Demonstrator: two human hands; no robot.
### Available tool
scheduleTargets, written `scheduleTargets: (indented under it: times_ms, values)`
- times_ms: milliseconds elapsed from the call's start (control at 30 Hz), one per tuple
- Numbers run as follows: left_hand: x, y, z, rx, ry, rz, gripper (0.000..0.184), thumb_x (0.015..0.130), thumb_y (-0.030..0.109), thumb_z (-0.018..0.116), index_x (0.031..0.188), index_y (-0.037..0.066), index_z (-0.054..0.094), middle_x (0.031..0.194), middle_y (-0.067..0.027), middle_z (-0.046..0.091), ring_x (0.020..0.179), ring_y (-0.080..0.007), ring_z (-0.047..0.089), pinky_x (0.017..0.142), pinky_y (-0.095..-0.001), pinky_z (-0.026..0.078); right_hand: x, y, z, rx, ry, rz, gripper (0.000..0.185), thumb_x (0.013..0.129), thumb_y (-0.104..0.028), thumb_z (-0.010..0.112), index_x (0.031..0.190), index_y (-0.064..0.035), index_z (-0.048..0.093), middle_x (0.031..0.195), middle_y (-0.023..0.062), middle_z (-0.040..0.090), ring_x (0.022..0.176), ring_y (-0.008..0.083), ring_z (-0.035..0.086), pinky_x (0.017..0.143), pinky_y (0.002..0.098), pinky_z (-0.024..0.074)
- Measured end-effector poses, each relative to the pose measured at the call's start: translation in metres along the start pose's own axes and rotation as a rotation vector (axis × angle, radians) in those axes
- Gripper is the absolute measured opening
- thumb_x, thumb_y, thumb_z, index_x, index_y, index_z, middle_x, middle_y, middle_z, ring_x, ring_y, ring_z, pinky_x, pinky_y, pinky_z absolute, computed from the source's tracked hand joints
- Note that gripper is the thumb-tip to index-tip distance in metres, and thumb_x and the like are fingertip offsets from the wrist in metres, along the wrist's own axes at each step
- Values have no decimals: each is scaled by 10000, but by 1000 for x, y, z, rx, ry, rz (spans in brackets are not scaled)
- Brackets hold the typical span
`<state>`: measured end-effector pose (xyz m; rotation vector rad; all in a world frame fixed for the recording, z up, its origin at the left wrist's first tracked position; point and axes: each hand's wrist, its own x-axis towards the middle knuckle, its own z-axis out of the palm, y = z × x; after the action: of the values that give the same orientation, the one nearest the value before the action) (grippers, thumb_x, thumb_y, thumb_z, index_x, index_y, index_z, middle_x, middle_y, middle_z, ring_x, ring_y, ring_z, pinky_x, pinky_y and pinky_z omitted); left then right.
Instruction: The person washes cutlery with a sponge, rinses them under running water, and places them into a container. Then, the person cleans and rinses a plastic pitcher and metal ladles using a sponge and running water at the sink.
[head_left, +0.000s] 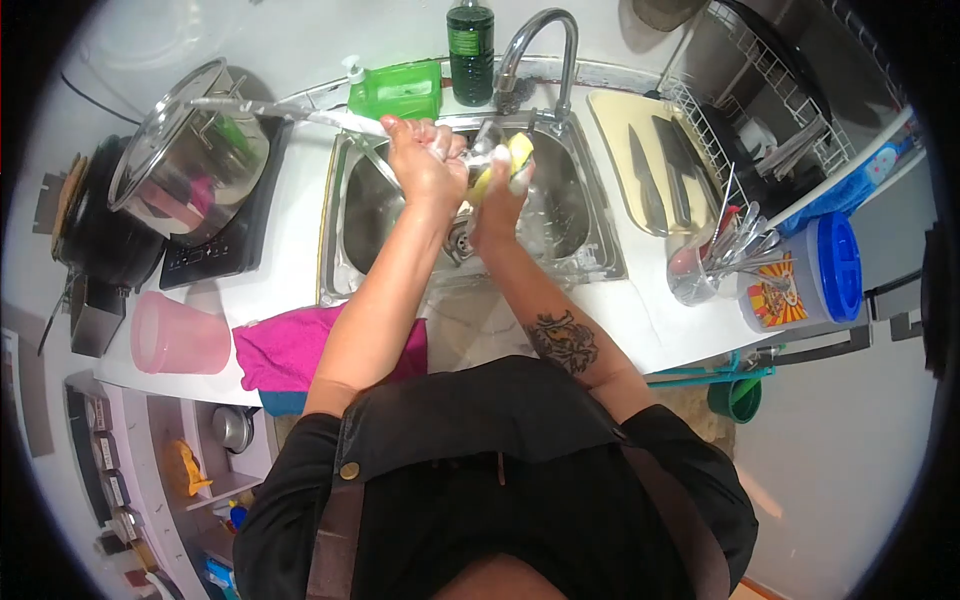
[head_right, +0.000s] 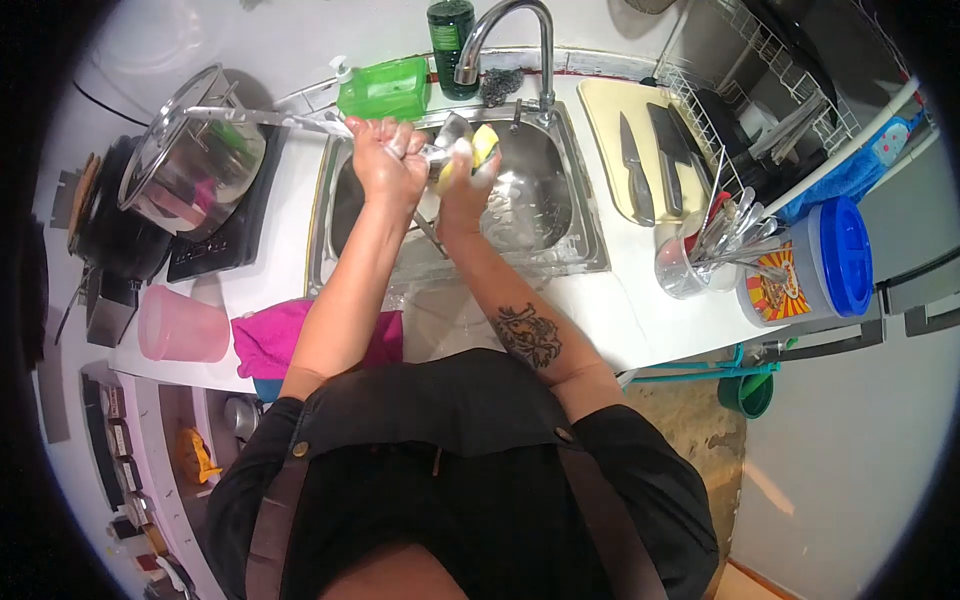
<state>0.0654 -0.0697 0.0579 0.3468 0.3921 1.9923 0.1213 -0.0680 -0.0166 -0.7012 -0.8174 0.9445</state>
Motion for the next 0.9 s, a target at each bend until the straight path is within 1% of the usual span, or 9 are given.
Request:
scheduleTargets:
  times_ms: [67,100,200,367,467,600,700,833,900]
  values:
    - [0,3,2,-24,22,-14,379,895,418,328,643,137,305,532,23,250,421,-107,209,420,-256,199,8,-22,6,496,152,574,372,838,-286,449,1156,-107,372,1112,91,451,950,220,503,794,361,432]
    - [-1,5,3,-17,13,-8,377,895,420,323,645,139,303,535,25,251,423,-107,212,423,-255,203,20,-6,-1,691,20,749,310,859,-374,397,1065,-146,440,1029,59,509,884,203,536,722,352,467]
    - [-3,5,7,-22,1,1,385,893,431,318,643,138,299,536,22,249,429,-108,220,428,-255,212,29,9,-2,881,-98,931,328,869,-410,355,1021,-152,489,947,47,545,894,203,535,727,357,466]
    - [-9,3,3,-122,-10,-97,403,876,455,338,637,132,308,531,15,241,431,-117,229,428,-260,225,42,12,-6,1075,-245,944,314,872,-384,327,944,-155,531,912,26,552,842,198,528,790,393,428]
    - [-13,1,-5,-106,-13,-188,403,869,465,347,642,132,321,531,15,247,433,-114,237,423,-259,231,49,-6,-21,878,-236,819,256,856,-323,343,854,-144,525,809,23,539,765,187,518,707,374,437]
    - [-32,-4,-9,-40,-123,-214,402,876,451,333,637,128,341,537,21,279,427,-100,248,428,-239,233,66,33,-58,822,-622,766,216,835,-305,398,823,-127,518,732,23,532,665,167,513,599,335,440]
    - [-36,-7,-20,141,-202,-295,409,864,478,345,639,137,337,517,40,253,410,-78,229,378,-221,188,69,7,-72,684,-561,919,189,795,-266,496,854,-86,502,708,44,525,597,178,513,596,318,459]
    - [-28,-8,-42,291,-152,-272,422,867,481,344,628,134,320,506,39,241,392,-79,209,359,-224,169,62,-13,-66,322,-532,946,306,735,-219,589,964,-39,497,789,87,554,617,198,540,621,343,482]
    - [-13,-14,-64,528,-248,-42,416,878,463,340,631,130,311,511,34,257,386,-80,225,349,-224,196,61,-9,-62,88,-518,956,373,719,-208,592,1025,-14,504,864,102,571,690,197,562,637,323,467]
